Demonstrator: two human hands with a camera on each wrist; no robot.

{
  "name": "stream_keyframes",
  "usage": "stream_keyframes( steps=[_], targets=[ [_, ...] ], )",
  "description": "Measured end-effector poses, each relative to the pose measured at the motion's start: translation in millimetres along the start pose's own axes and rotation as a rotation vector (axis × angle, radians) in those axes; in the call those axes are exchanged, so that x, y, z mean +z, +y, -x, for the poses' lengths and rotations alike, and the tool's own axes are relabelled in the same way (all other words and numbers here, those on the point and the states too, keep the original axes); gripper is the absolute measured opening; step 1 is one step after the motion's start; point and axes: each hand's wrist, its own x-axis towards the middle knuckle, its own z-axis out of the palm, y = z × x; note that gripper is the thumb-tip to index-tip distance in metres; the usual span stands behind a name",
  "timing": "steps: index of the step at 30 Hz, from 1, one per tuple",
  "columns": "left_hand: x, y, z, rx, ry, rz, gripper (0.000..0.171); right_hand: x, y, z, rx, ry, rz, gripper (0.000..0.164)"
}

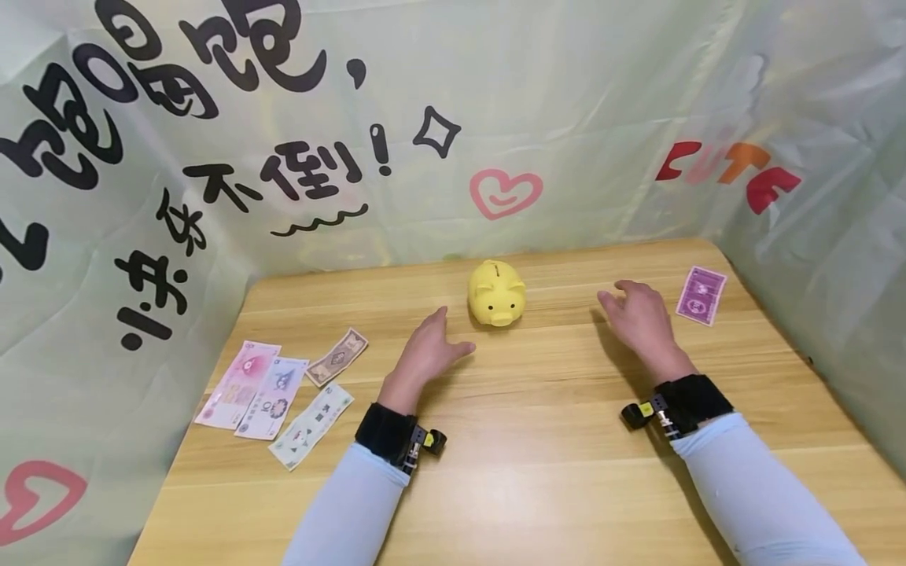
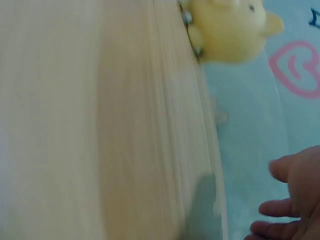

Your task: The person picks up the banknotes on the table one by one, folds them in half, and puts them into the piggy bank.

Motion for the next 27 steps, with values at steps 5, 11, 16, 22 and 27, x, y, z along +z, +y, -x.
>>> stream_keyframes(
  steps=[5, 11, 16, 22, 27],
  targets=[
    [3.8, -5.7, 5.4, 0.019, -0.009, -0.026, 0.094, -13, 18, -4, 0.105, -0.056, 0.133, 0.080],
    [8.1, -7.8, 5.7, 0.022, -0.011, -0.060, 0.093, -14, 28, -2, 0.219, -0.144, 0.207, 0.091],
    [9.0, -7.6, 6.2, 0.022, -0.012, -0.075, 0.092, -7, 26, 2, 0.133, -0.156, 0.223, 0.086],
    [9.7, -7.8, 7.1, 0.032, -0.021, -0.086, 0.091, 8, 5, 14, 0.000, -0.166, 0.205, 0.076],
    [10.7, -8.1, 6.7, 0.035, -0.024, -0.094, 0.091, 25, -21, 27, -0.069, -0.181, 0.167, 0.067]
  ],
)
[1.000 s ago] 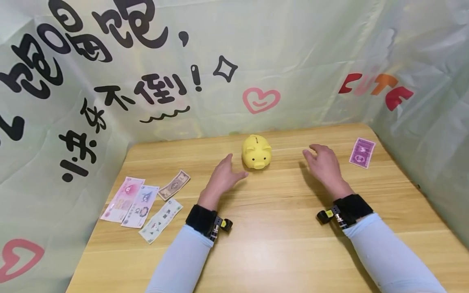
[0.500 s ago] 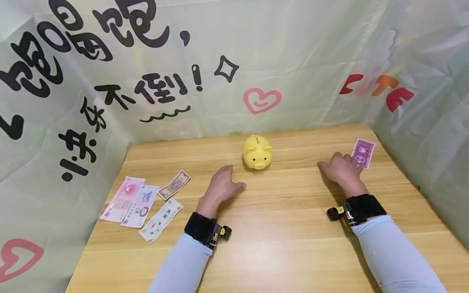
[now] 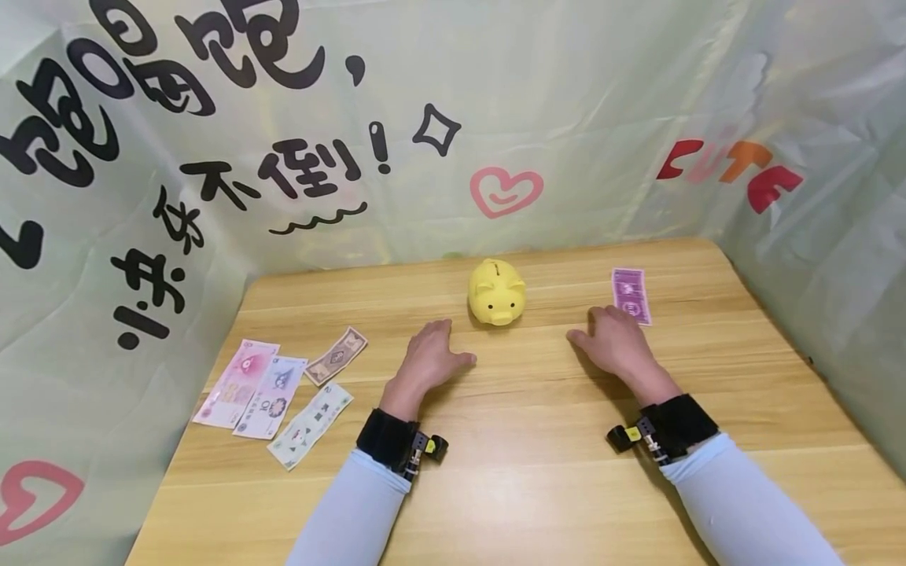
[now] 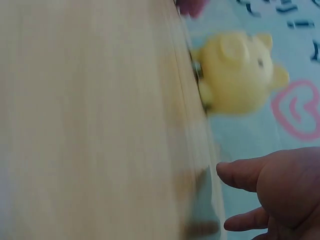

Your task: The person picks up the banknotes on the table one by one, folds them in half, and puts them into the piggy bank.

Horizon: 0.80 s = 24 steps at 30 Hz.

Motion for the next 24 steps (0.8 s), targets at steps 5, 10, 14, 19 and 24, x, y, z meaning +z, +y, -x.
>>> stream_keyframes(
  steps=[5, 10, 14, 19, 24],
  targets=[
    [0.2, -0.3, -0.5, 0.000, -0.002, -0.007, 0.092, 12, -28, 8, -0.056, -0.015, -0.013, 0.060],
    [0.8, 0.5, -0.4, 0.002, -0.001, -0.015, 0.092, 14, -46, 15, -0.110, -0.042, -0.034, 0.045],
    [0.9, 0.8, -0.7, 0.008, 0.000, -0.026, 0.092, 5, -51, 14, -0.100, -0.083, -0.103, 0.061],
    [1.2, 0.5, -0.9, 0.009, 0.001, -0.026, 0.093, -9, -40, -7, -0.027, 0.031, -0.165, 0.060],
    [1.6, -0.4, -0.2, 0.004, -0.008, -0.026, 0.092, -8, -27, -24, 0.049, 0.088, -0.074, 0.063]
  ],
)
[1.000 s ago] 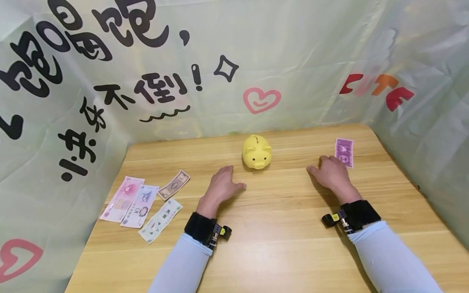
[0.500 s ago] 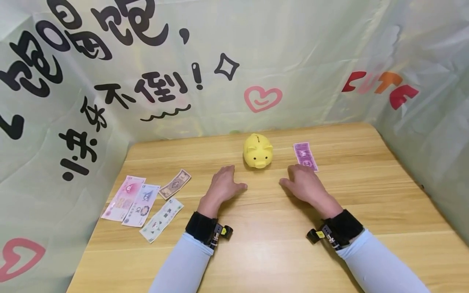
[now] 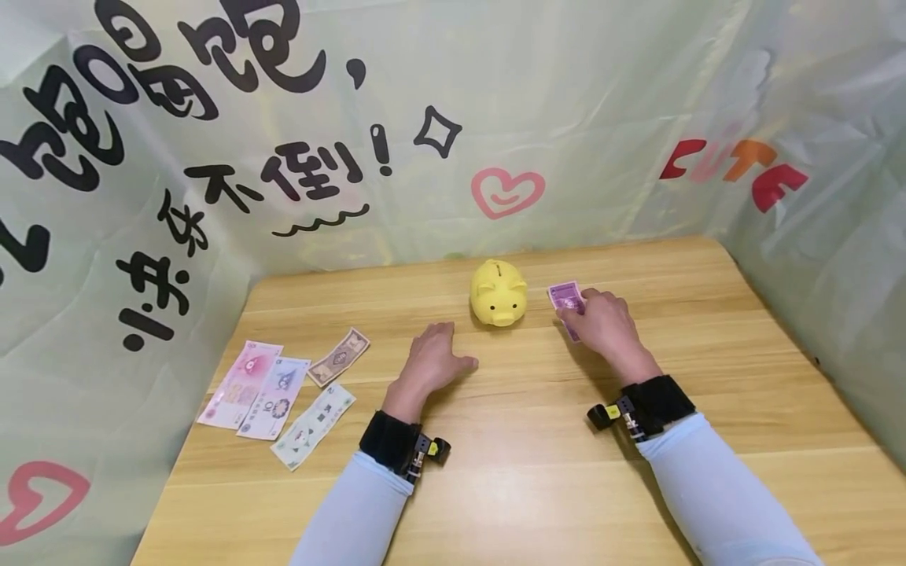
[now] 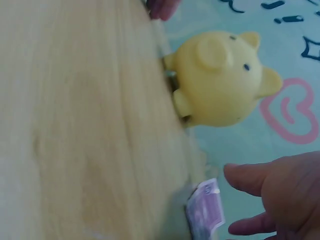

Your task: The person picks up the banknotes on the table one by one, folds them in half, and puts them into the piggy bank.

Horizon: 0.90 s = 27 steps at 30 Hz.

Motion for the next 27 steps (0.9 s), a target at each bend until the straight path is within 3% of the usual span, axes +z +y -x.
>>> stream_keyframes(
  steps=[8, 18, 21, 27],
  targets=[
    [0.2, 0.5, 0.9, 0.002, -0.004, -0.001, 0.091, 7, 4, -8, 0.097, -0.067, 0.096, 0.056],
    [-1.1, 0.0, -0.4, -0.001, -0.008, 0.009, 0.094, 5, 6, -8, 0.123, -0.137, -0.085, 0.064],
    [-1.9, 1.9, 0.6, -0.009, -0.005, 0.049, 0.092, 3, 3, -7, 0.122, -0.100, -0.193, 0.071],
    [-8.0, 13.7, 6.5, 0.053, 0.088, 0.201, 0.073, -14, -19, 3, 0.147, 0.092, -0.594, 0.068]
  ],
)
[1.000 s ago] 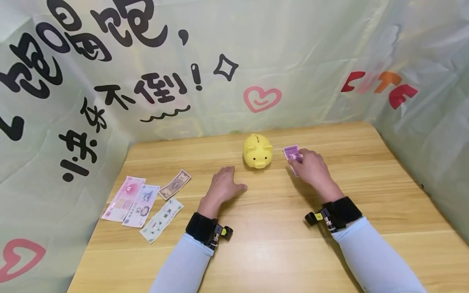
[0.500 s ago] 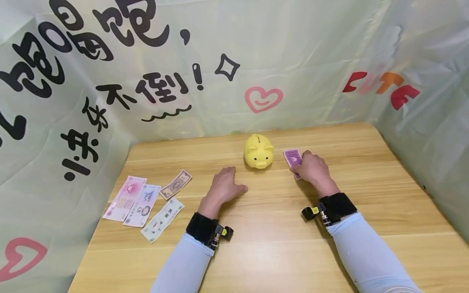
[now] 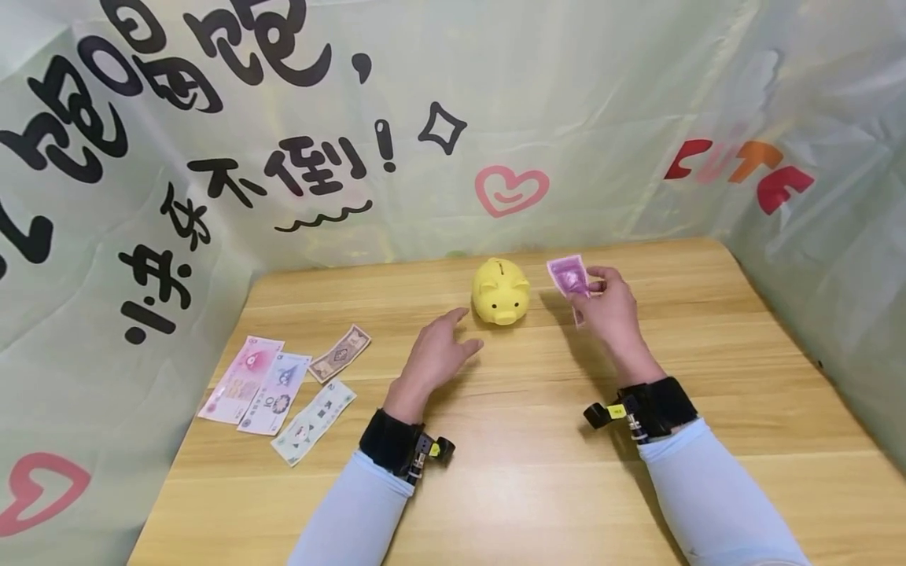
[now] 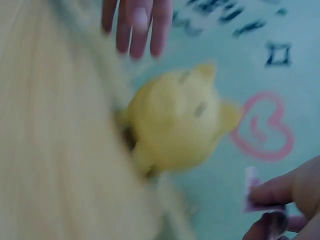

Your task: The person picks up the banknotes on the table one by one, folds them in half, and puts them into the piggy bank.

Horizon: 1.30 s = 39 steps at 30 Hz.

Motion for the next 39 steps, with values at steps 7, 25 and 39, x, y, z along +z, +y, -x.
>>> stream_keyframes(
  steps=[7, 25, 39],
  targets=[
    [-3.8, 24.6, 5.4, 0.137, 0.027, 0.412, 0.052, 16, -39, 31, -0.098, -0.042, -0.312, 0.060],
    [-7.8, 28.1, 4.1, 0.062, -0.090, 0.852, 0.022, 55, -52, 62, -0.130, -0.300, -0.268, 0.038],
    [-21.0, 19.9, 4.9, -0.007, 0.164, 0.773, 0.028, 64, -48, 72, -0.186, -0.416, -0.088, 0.010]
  ],
)
